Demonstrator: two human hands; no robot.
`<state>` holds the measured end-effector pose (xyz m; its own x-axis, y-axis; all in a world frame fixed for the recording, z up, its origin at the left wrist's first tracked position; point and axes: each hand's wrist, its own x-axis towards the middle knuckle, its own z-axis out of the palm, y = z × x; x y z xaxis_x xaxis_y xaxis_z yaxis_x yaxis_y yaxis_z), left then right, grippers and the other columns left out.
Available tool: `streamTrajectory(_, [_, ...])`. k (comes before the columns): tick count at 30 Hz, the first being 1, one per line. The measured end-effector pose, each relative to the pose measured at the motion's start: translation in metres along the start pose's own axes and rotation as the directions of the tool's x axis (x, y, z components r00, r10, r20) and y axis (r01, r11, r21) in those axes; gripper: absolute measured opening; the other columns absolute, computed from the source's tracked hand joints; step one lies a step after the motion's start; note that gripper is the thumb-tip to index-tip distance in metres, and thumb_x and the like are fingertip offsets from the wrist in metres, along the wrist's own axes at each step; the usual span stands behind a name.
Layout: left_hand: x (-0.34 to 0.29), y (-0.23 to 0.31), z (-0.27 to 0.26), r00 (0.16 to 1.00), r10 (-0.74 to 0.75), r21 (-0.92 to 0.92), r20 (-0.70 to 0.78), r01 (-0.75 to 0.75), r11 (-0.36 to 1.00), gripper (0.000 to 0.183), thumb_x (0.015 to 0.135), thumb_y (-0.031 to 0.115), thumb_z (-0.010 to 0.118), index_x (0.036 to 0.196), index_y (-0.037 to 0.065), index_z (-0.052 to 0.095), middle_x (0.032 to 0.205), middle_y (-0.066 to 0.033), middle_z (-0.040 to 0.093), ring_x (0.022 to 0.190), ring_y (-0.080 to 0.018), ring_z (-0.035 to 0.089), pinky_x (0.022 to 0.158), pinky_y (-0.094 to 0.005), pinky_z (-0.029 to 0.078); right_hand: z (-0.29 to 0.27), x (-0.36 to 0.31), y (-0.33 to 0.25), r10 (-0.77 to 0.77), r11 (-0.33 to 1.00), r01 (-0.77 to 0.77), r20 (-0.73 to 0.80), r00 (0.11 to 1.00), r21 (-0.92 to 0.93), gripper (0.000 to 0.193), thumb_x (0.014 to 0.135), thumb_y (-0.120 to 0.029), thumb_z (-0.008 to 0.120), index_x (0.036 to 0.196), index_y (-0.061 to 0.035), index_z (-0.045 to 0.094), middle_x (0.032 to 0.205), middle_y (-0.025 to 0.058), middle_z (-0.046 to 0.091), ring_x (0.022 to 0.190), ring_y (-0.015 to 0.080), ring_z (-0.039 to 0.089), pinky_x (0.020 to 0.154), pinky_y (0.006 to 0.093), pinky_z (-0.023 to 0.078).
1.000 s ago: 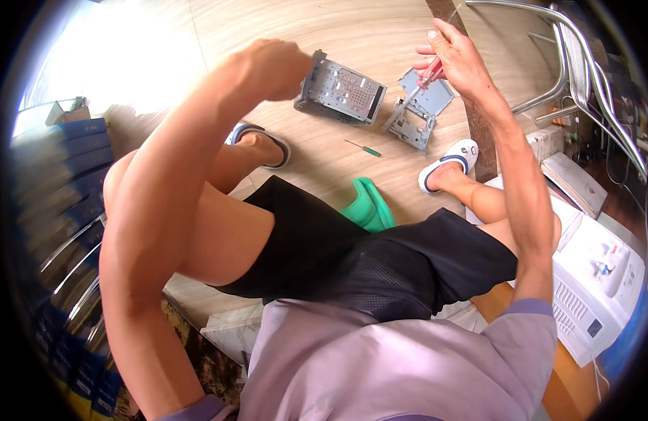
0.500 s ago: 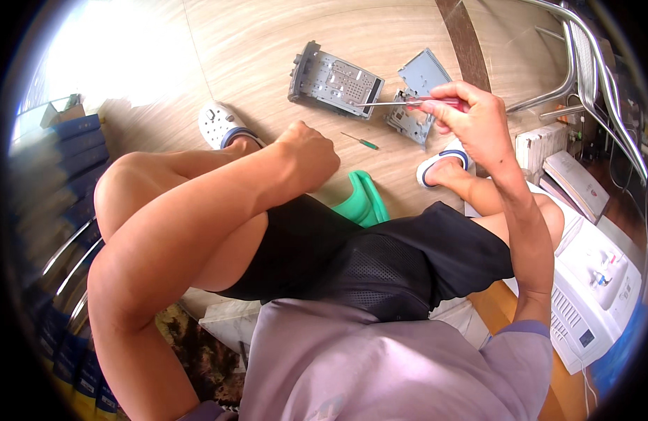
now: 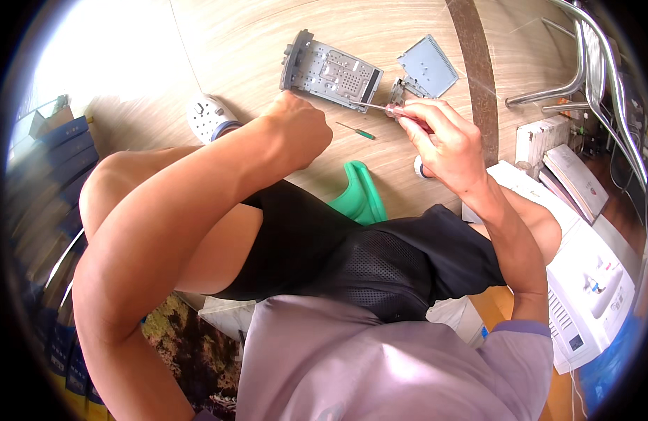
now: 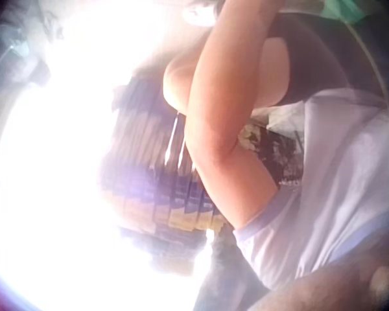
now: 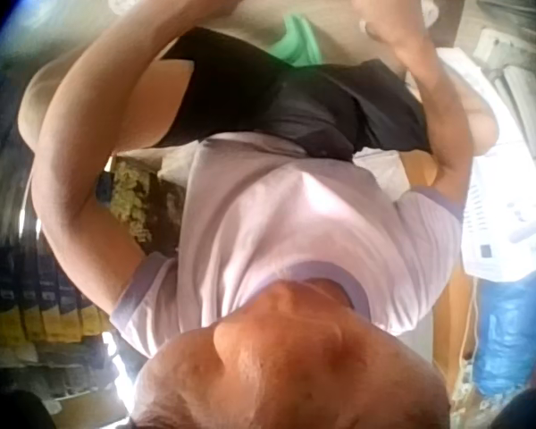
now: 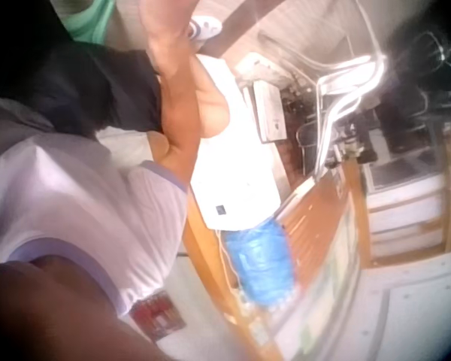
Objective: The person disassembles a car stereo unit using a screwdriver while sitting on the floor. They remove the top metal panel and several small screws to reveal the internal circuit boards.
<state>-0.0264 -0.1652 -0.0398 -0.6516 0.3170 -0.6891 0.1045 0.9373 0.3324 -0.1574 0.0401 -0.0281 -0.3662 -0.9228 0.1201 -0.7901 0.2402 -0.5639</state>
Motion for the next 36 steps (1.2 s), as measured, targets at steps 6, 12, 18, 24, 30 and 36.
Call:
streamTrajectory(6, [0.003,-0.006,0.002,1.0,-0.007,0.012,-0.029,0.007,1.0,0.01,0.081,0.006,0.061,0.084,0.003,0.07,0.086,-0.0147,0.072,0.088,-0.0306,0.069,0.08,-0.0409,0.051,0.001,0.0,0.0,-0.081,0.997,0.08,-0.03,0.996,-0.008,0.019,0.081,0.0,0.075,0.099,-0.0014,0.07,0.097,0.0104,0.069,0.084,0.0217,0.069,0.068,0.0305,0.058])
streamTrajectory(12, [0.005,-0.002,-0.005,1.0,0.0,-0.003,-0.03,0.0,1.0,0.01,0.08,0.005,0.062,0.084,0.002,0.07,0.086,-0.016,0.071,0.087,-0.0315,0.069,0.081,-0.0421,0.052,0.003,-0.002,0.002,-0.087,0.996,0.086,-0.066,0.994,-0.026,0.018,0.081,-0.001,0.074,0.098,-0.0003,0.067,0.095,0.0102,0.068,0.085,0.0241,0.068,0.072,0.0319,0.059])
streamTrajectory(18, [0.001,-0.003,-0.004,0.999,-0.011,0.009,-0.044,0.011,1.0,0.01,0.08,0.005,0.062,0.086,0.001,0.07,0.087,-0.0166,0.071,0.088,-0.0307,0.07,0.081,-0.0417,0.052,0.003,-0.002,0.002,-0.121,0.992,0.119,-0.058,0.991,-0.038,0.019,0.082,-0.001,0.073,0.1,-0.0007,0.068,0.096,0.0094,0.067,0.085,0.0224,0.069,0.072,0.031,0.059])
streamTrajectory(24, [-0.003,-0.002,-0.002,0.997,0.012,0.008,-0.078,-0.012,1.0,0.009,0.079,0.005,0.063,0.085,0.001,0.069,0.085,-0.0162,0.071,0.085,-0.0306,0.07,0.079,-0.0411,0.051,0.008,-0.002,0.002,-0.121,0.992,0.12,-0.043,0.992,-0.032,0.019,0.083,-0.001,0.073,0.101,-0.0008,0.068,0.098,0.0086,0.066,0.084,0.0217,0.069,0.071,0.0306,0.059])
streamTrajectory(30, [-0.007,-0.002,-0.003,0.997,-0.003,-0.006,-0.082,0.003,1.0,0.007,0.077,0.004,0.064,0.08,0.001,0.069,0.082,-0.0157,0.071,0.082,-0.0302,0.07,0.077,-0.041,0.051,0.009,0.0,-0.002,-0.131,0.99,0.13,-0.032,0.991,-0.048,0.019,0.083,-0.002,0.073,0.101,-0.0009,0.068,0.097,0.0091,0.067,0.083,0.0223,0.069,0.07,0.0311,0.059])
streamTrajectory(36, [-0.008,-0.002,-0.003,0.993,-0.003,-0.011,-0.122,0.001,1.0,0.006,0.076,0.003,0.064,0.077,0.002,0.07,0.08,-0.0158,0.071,0.08,-0.031,0.07,0.075,-0.0411,0.052,0.007,0.001,-0.004,-0.125,0.99,0.123,-0.025,0.992,-0.072,0.018,0.083,-0.003,0.073,0.101,-0.001,0.068,0.096,0.0092,0.067,0.083,0.0225,0.069,0.071,0.0316,0.059])
